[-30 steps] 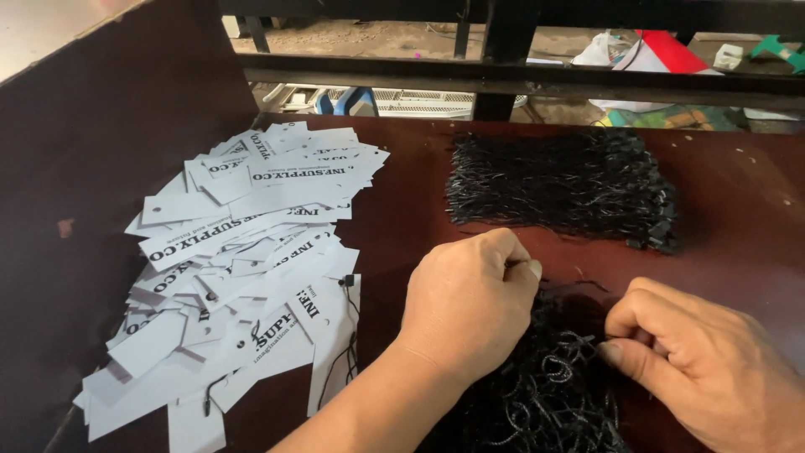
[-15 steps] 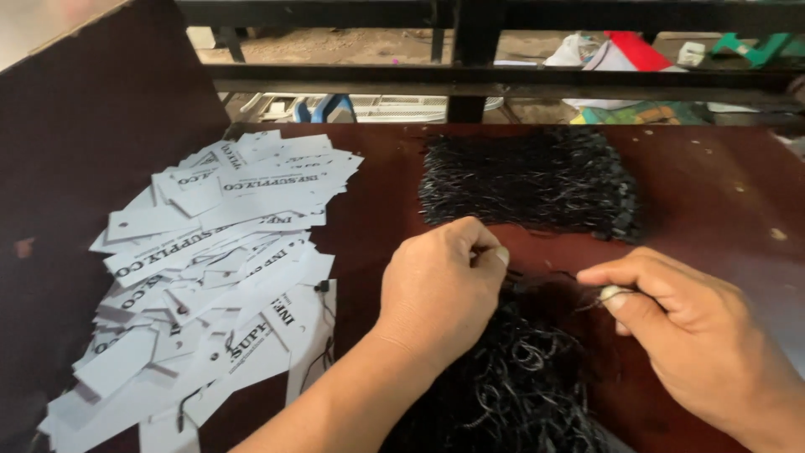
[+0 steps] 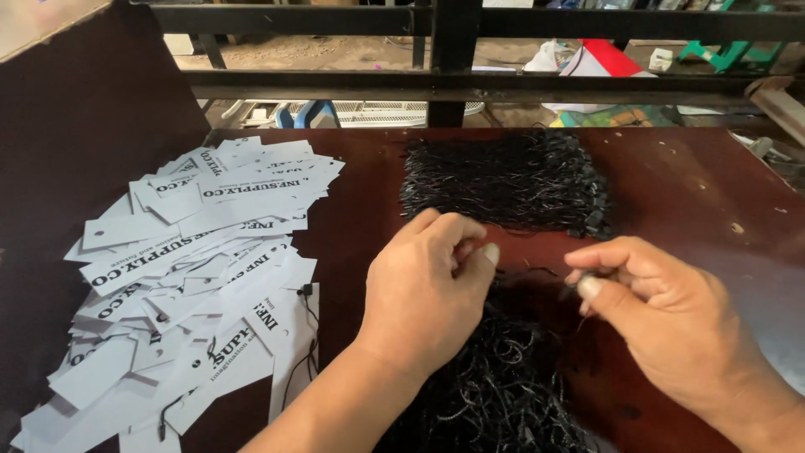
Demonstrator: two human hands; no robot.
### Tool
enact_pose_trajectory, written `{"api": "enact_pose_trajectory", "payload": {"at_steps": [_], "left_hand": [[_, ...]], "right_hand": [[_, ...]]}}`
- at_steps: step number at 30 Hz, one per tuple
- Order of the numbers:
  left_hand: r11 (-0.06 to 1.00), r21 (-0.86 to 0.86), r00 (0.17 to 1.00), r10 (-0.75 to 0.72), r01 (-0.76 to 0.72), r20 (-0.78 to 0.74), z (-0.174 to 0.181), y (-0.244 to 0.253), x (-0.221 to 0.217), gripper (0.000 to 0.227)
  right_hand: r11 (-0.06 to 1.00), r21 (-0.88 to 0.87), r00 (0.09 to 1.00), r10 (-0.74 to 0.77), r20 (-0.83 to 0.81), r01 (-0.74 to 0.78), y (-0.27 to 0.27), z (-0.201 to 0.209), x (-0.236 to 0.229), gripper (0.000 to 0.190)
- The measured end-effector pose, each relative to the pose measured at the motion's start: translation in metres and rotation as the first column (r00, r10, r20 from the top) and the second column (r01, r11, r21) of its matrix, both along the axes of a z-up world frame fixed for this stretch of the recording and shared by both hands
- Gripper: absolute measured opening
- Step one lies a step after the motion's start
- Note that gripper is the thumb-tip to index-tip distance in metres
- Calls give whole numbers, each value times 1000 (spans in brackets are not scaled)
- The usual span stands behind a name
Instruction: Sorting and organizing black plastic tag fasteners from a tangled pile into a neat row on a workbench
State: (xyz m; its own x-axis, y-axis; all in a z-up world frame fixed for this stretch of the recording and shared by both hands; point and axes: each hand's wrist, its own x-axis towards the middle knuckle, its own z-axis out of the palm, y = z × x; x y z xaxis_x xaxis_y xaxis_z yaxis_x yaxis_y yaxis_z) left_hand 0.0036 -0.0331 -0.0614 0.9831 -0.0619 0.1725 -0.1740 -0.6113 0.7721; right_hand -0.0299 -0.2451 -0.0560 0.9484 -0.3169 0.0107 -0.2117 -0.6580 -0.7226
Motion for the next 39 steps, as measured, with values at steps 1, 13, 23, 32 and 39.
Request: {"api": "enact_pose_trajectory", "payload": {"at_steps": [1, 13, 23, 32, 39], "left_hand": [[999, -16, 965, -25, 31, 262, -5, -1, -1, 20], [921, -325, 879, -329, 217, -345, 59, -11, -18, 36], [921, -385, 876, -235, 63, -420, 57, -2, -8, 23], [979, -175, 855, -175, 100, -489, 75, 5, -28, 22], [990, -130, 891, -111, 60, -439, 67, 9, -28, 18]], "right_hand": [[998, 20, 996, 66, 55, -67, -1, -3, -1, 24], [959, -86, 880, 281, 382, -269, 24, 26, 15, 7], [650, 686, 942, 164, 294, -327, -28, -9, 16, 7], [643, 751, 985, 37, 167, -151, -54, -20, 8, 6], [765, 632, 992, 87, 97, -128, -54, -17, -3, 16]]}}
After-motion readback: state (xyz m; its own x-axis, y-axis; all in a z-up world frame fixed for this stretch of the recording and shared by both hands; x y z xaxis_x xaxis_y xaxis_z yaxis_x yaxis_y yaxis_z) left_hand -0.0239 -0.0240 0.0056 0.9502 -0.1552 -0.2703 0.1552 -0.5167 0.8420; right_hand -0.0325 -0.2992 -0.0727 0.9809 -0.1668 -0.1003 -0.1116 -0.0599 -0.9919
